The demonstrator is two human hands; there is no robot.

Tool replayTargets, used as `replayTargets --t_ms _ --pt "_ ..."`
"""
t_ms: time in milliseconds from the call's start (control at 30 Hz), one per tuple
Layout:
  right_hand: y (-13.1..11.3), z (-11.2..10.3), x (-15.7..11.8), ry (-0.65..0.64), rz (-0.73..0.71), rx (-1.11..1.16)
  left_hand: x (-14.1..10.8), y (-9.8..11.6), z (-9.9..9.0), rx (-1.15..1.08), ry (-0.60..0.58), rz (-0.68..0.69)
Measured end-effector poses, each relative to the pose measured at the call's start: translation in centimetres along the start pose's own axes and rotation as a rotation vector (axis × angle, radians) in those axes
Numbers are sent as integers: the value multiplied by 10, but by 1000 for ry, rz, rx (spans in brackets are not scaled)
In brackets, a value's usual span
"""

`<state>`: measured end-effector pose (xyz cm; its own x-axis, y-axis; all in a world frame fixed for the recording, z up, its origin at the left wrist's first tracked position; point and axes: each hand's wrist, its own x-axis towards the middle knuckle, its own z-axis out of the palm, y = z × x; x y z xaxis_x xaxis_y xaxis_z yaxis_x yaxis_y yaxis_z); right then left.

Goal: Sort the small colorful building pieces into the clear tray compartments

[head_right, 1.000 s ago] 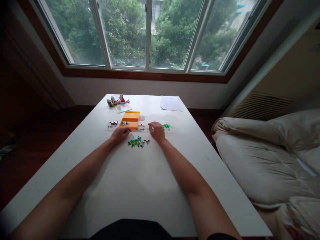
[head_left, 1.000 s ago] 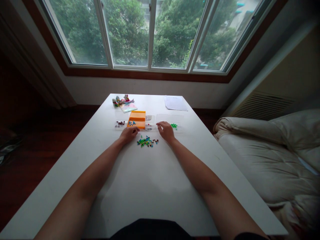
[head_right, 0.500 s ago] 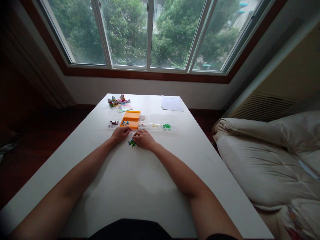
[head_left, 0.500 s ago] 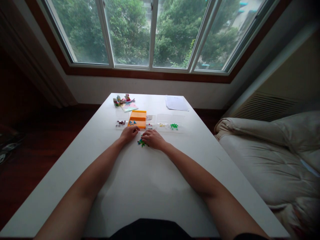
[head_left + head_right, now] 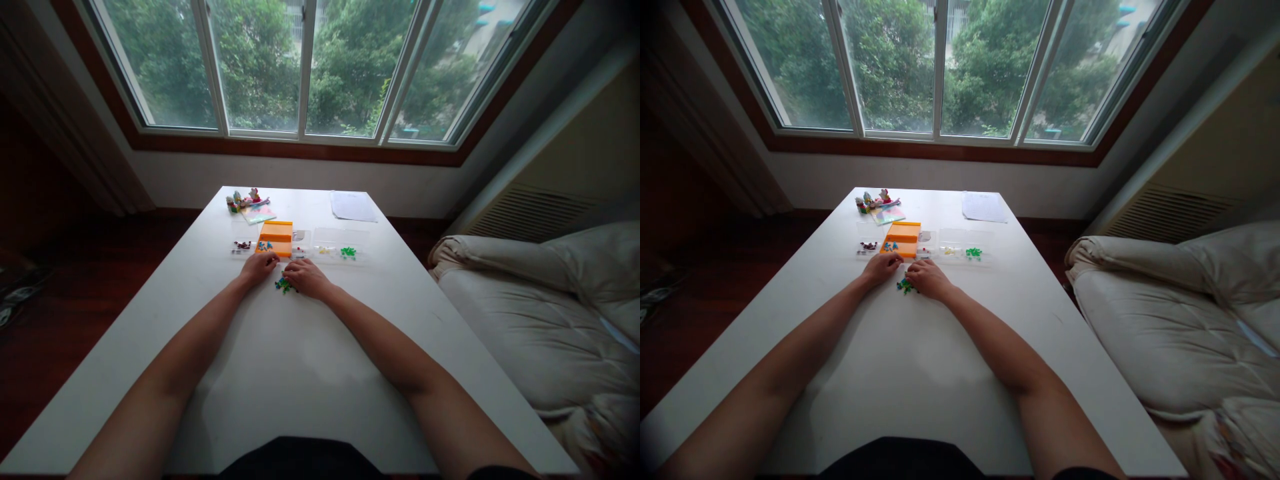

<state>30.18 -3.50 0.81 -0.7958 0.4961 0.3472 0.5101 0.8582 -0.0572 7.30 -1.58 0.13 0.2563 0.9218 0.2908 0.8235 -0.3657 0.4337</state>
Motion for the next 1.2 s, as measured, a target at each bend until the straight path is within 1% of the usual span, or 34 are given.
replayTargets --t_ms 67,133,233,333,400,500,633,767,833,900,1000,1067,1133,1200 --pt "2 -3 -1 22 11 -1 0 0 -1 -11 2 2" --pt "6 -10 -3 71 58 -7 -1 0 -2 -26 0 3" --pt "20 -23 -10 208 202 -25 -1 2 -5 -60 -40 15" --pt "44 -34 -22 376 403 -55 -3 5 -11 -124 -146 72" --pt "62 -36 -33 446 533 -94 -4 7 -15 -176 -233 112" --pt "89 -33 -47 509 681 -147 -5 9 -20 -226 -341 135" --pt "111 -28 -59 560 811 -196 -4 10 -22 -238 -400 146" --pt "117 -25 -61 538 856 -202 -3 9 -22 -233 -418 151" --pt "116 -25 -60 493 843 -196 -3 9 -22 -231 -419 152" --pt "112 -25 -58 417 819 -191 -4 10 -21 -227 -409 147" --pt "103 -25 -54 279 752 -202 -4 11 -18 -217 -352 121" --pt "96 -25 -50 213 701 -220 -4 13 -14 -202 -297 107" --pt "89 -25 -48 176 680 -242 -4 14 -11 -183 -255 100" --pt "85 -24 -46 161 683 -266 -4 14 -9 -164 -237 95"
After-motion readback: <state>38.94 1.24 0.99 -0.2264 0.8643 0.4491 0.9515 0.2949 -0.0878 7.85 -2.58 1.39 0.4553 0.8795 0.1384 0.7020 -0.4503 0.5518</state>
